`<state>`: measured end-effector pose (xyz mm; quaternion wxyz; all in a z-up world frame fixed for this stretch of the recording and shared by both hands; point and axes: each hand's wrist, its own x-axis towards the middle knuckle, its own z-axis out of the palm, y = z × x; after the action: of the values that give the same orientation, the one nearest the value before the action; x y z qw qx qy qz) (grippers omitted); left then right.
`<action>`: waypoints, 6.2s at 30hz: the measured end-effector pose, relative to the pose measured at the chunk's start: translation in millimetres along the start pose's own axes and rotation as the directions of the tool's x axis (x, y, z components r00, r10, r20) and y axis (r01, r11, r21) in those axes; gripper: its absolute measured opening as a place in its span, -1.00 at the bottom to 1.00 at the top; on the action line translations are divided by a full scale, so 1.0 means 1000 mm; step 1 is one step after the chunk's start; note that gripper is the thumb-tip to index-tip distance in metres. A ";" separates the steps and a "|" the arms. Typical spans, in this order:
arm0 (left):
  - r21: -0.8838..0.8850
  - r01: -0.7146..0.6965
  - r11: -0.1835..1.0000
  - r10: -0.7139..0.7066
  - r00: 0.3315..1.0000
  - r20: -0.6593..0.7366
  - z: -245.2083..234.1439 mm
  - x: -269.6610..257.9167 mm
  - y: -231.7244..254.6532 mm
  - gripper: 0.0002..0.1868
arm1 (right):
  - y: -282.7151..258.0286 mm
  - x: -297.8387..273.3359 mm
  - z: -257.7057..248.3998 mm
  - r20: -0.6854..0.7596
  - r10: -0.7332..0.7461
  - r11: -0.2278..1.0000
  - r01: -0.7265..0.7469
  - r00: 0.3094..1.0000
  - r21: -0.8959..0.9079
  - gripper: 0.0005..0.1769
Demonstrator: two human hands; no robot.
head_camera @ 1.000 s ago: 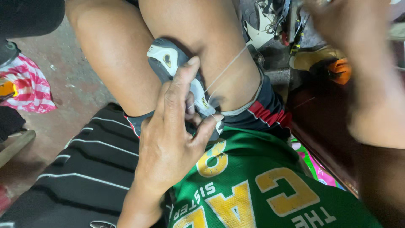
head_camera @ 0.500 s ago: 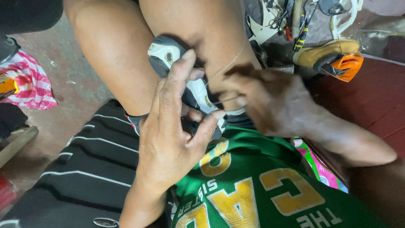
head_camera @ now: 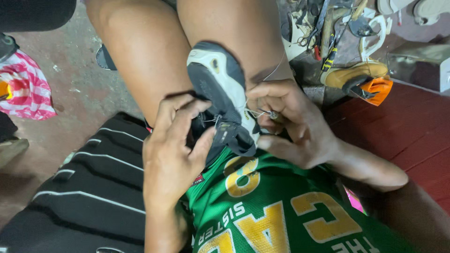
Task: The person sits on the floor and sews a black and white sneaker using a needle and white thread. They repeatedly insert the needle into the shoe's upper and pull the thread through to stitch the material.
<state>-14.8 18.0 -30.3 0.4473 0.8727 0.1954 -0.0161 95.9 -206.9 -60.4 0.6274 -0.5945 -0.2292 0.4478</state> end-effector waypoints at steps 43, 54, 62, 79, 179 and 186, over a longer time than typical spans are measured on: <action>0.194 -0.307 0.932 0.304 0.952 0.043 0.007 0.013 -0.041 -0.66 | -0.014 0.032 0.004 -0.067 -0.139 0.612 0.032 0.988 -0.790 0.00; -0.382 -0.091 0.920 0.046 0.991 -0.126 0.014 0.014 -0.027 -0.81 | -0.008 0.034 -0.005 0.037 -0.028 0.606 0.047 0.999 -0.794 -0.61; 0.156 -0.275 0.949 0.263 0.960 0.095 -0.003 0.028 -0.016 -0.73 | -0.027 0.031 -0.032 0.004 -0.273 0.929 0.265 0.962 -0.259 -0.75; -0.077 -0.364 0.928 0.372 0.906 0.204 -0.017 0.048 -0.044 -0.60 | 0.003 0.056 -0.005 -0.050 -0.157 0.986 0.153 0.986 -0.067 -0.73; 0.000 -0.295 0.955 0.295 0.954 0.050 -0.002 0.022 -0.009 -0.62 | 0.014 0.096 -0.045 0.265 -0.370 0.815 0.449 0.890 -0.367 -0.59; -0.124 -0.266 0.956 0.234 0.946 -0.223 0.005 -0.014 -0.004 -0.60 | 0.033 0.087 -0.061 0.255 -0.419 0.873 0.464 0.871 -0.150 -0.70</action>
<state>-28.4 11.1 -33.6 0.4885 0.8505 0.1288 0.1462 179.7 -171.3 -124.2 0.6198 -0.5358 -0.4709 0.3271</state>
